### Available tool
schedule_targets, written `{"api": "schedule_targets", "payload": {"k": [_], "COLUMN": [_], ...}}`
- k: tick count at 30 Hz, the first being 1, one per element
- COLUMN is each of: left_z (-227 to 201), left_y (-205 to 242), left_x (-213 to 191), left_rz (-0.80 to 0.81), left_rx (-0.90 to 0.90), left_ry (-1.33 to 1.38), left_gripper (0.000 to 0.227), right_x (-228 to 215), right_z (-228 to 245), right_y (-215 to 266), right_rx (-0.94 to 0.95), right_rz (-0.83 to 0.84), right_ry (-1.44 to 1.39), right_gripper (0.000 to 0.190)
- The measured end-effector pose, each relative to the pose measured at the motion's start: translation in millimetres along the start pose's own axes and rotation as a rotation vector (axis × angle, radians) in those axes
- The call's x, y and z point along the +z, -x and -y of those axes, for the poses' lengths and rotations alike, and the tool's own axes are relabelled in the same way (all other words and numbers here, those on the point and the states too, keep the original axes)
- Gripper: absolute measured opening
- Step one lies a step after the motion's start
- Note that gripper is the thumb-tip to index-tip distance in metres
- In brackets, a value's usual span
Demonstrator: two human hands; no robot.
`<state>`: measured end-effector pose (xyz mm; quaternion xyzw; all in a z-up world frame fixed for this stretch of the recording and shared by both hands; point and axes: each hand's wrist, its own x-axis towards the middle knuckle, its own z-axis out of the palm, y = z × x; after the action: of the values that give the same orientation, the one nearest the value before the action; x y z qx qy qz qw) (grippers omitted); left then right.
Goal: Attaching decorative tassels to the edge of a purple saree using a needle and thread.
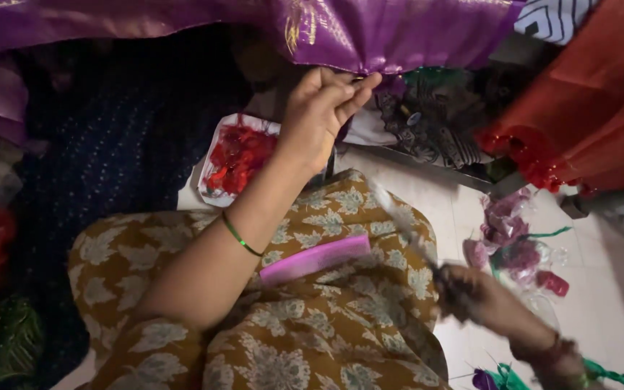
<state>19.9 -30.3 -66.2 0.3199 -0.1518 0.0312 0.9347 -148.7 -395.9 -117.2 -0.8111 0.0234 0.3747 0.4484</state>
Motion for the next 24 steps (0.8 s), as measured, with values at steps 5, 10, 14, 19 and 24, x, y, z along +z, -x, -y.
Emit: {"api": "schedule_targets", "payload": {"k": [5, 10, 14, 19, 24], "left_z": [-10.7, -16.8, 2.0, -21.5, -4.3], "left_y": [18.5, 23.6, 15.5, -2.1, -26.3], "left_x": [8.5, 12.3, -16.9, 5.8, -5.8], "left_rz": [-0.043, 0.013, -0.045, -0.238, -0.077], "left_rx": [-0.087, -0.054, -0.053, -0.036, 0.071], "left_ry": [0.063, 0.04, -0.047, -0.626, -0.858], "left_gripper": [0.012, 0.011, 0.009, 0.025, 0.029], "right_x": [-34.5, -32.4, -34.7, -50.4, -67.8], "right_z": [48.8, 115.8, 126.2, 110.2, 115.7], "right_y": [-21.5, -16.7, -11.6, -5.9, 9.5], "right_rx": [-0.425, -0.457, -0.238, -0.215, -0.372], "right_rz": [0.1, 0.123, -0.011, -0.104, -0.312], "right_ry": [-0.112, -0.21, -0.081, 0.159, 0.476], "right_gripper": [0.027, 0.032, 0.027, 0.026, 0.025]}}
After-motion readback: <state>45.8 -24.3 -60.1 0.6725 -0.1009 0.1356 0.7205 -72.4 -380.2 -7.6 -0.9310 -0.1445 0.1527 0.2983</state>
